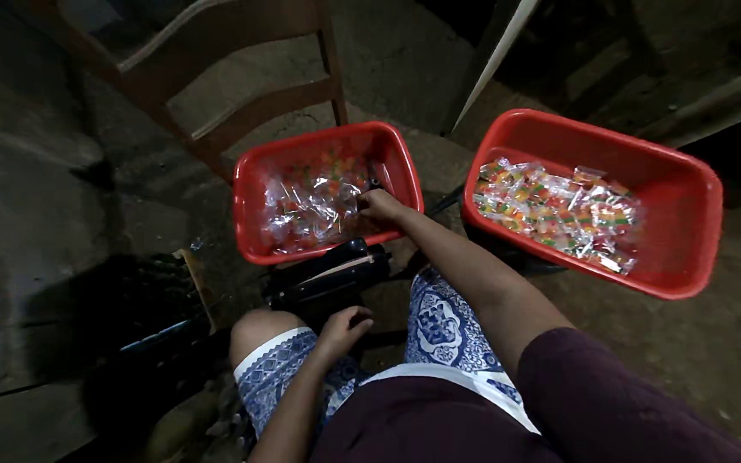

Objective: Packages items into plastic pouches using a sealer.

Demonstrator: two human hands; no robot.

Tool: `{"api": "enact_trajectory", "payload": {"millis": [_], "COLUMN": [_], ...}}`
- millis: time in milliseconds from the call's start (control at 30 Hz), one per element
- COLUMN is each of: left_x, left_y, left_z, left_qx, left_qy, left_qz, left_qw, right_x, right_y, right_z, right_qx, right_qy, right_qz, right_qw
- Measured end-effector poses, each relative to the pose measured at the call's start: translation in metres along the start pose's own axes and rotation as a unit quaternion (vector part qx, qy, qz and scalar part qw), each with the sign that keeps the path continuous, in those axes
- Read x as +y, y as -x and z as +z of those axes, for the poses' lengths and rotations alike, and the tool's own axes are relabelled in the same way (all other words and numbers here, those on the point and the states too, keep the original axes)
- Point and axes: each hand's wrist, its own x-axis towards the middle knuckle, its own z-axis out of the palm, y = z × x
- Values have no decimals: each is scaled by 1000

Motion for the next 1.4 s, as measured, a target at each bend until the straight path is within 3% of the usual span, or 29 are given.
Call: {"api": "enact_trajectory", "payload": {"millis": [267, 467, 633, 767, 833, 933, 1067, 1233, 1333, 1400], "left_x": [-4, 34, 108, 150, 162, 169, 171, 168, 158, 156], "left_y": [0, 27, 35, 29, 34, 47, 72, 91, 96, 102], "left_z": [4, -3, 0, 18, 23, 30, 34, 38, 40, 45], "left_qx": [50, 107, 188, 259, 281, 254, 148, 19, -32, -2], "left_qy": [86, 269, 384, 470, 491, 534, 592, 614, 615, 588], "left_qz": [31, 97, 201, 263, 260, 249, 232, 202, 206, 212], "left_qw": [995, 952, 881, 802, 783, 767, 757, 763, 761, 780], "right_x": [-14, -80, -146, -186, -201, -205, -195, -187, -195, -203], "right_y": [18, 86, 162, 205, 221, 239, 253, 264, 269, 277], "right_z": [-26, -89, -113, -107, -103, -98, -84, -69, -66, -69], "right_qx": [64, 139, 157, 173, 191, 220, 167, 49, 51, 84], "right_qy": [-126, -260, -322, -273, -232, -280, -453, -433, -377, -326], "right_qz": [32, 12, -33, -81, -92, -122, -131, -208, -258, -274], "right_qw": [989, 956, 933, 943, 949, 926, 866, 875, 888, 901]}}
